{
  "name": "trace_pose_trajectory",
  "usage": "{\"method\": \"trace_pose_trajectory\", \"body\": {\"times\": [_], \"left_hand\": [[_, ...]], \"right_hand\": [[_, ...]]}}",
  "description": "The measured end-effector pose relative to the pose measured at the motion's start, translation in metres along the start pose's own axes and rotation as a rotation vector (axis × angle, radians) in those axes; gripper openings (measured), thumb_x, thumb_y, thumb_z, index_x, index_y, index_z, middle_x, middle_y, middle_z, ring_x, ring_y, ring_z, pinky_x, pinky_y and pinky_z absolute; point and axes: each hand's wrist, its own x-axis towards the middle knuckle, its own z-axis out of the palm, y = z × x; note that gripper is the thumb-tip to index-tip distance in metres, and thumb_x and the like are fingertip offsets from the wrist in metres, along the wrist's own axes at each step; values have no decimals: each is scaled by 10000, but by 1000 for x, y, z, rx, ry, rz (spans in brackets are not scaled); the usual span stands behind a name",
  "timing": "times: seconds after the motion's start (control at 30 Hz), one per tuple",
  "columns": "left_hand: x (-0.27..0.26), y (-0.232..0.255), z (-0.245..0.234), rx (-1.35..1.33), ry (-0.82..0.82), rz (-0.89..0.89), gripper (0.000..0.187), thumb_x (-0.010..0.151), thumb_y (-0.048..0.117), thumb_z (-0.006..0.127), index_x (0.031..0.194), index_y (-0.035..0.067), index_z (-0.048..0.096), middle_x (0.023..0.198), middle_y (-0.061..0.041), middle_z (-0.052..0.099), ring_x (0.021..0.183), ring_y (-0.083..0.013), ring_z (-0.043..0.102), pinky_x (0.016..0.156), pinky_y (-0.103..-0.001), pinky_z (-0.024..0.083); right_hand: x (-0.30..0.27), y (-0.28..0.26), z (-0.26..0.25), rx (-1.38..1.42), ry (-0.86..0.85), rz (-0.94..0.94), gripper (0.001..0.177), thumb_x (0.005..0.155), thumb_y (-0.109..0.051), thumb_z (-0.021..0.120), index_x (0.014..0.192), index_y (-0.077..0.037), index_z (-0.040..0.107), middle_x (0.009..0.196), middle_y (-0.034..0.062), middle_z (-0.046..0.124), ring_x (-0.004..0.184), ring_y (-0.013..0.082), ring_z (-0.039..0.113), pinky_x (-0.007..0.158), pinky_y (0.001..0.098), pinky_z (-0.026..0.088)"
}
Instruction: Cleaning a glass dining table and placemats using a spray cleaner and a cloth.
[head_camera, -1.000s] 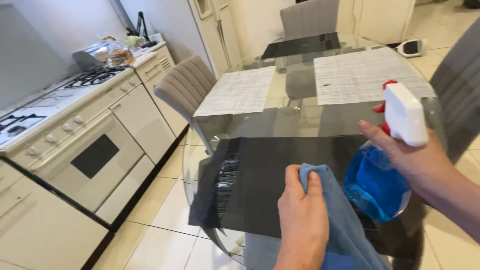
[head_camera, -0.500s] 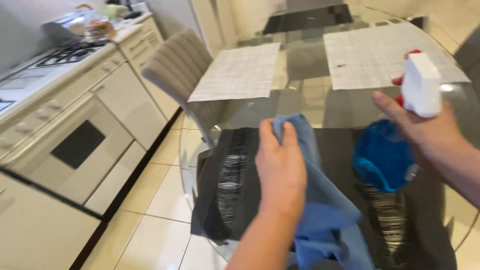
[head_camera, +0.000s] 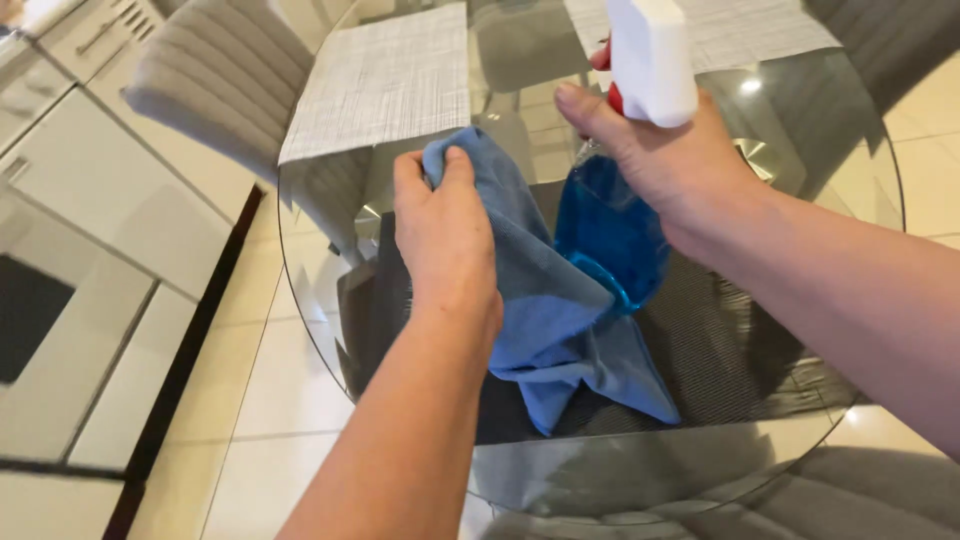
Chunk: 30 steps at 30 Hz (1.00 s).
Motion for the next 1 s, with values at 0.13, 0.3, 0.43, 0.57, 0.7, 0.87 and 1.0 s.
{"method": "trace_pose_trajectory", "body": {"times": [0.13, 0.3, 0.43, 0.57, 0.7, 0.87, 1.0], "left_hand": [[15, -1, -49, 85, -13, 124, 282, 941, 314, 588, 1143, 122, 632, 1029, -128, 730, 945, -294, 700, 834, -416, 526], [43, 10, -131, 112, -183, 194, 267, 964, 295, 561, 1115, 83, 623, 1028, -174, 734, 953, -359, 696, 837, -446, 515], [64, 30, -186, 81, -252, 37, 244, 973, 273, 514, 1115, 95, 600, 1016, -165, 735, 934, -358, 704, 827, -446, 519], [107, 14, -206, 79, -180, 188, 233, 989, 237, 519, 1161, 98, 594, 1061, -165, 726, 973, -358, 674, 839, -450, 501], [152, 6, -217, 70, -158, 205, 227, 994, 226, 518, 1167, 87, 566, 1063, -170, 715, 952, -368, 678, 843, -449, 512], [216, -4, -210, 160, -176, 242, 229, 999, 234, 515, 1181, 105, 565, 1028, -185, 715, 954, -379, 672, 830, -466, 500], [275, -11, -188, 167, -238, 188, 251, 999, 248, 501, 1217, 137, 556, 1021, -199, 726, 943, -387, 684, 828, -477, 501]], "right_hand": [[-14, -16, 48, -30, 79, -23, 449, 925, -310, 835, 1265, -136, 598, 1051, -29, 608, 1011, 92, 592, 907, 286, 519], [-27, -37, 114, 92, 148, -54, 570, 864, -297, 816, 1360, -215, 547, 1098, -70, 601, 1000, 97, 633, 892, 295, 547], [-32, -42, 160, -7, 253, 111, 460, 894, -303, 801, 1244, -126, 561, 1046, 9, 643, 991, 124, 641, 886, 312, 532], [-21, -36, 190, -52, 271, 150, 453, 889, -320, 786, 1248, -139, 578, 1065, 26, 651, 1008, 146, 638, 896, 321, 521], [-1, -29, 209, -77, 226, 190, 465, 912, -369, 757, 1289, -187, 554, 1131, -20, 663, 1101, 118, 640, 931, 307, 496], [46, 1, 246, -78, 251, 71, 429, 916, -326, 774, 1242, -117, 591, 1004, -3, 587, 974, 130, 576, 841, 299, 502], [95, 33, 277, -154, 297, 30, 439, 903, -319, 801, 1242, -110, 616, 982, -13, 547, 920, 111, 517, 787, 278, 468]]}}
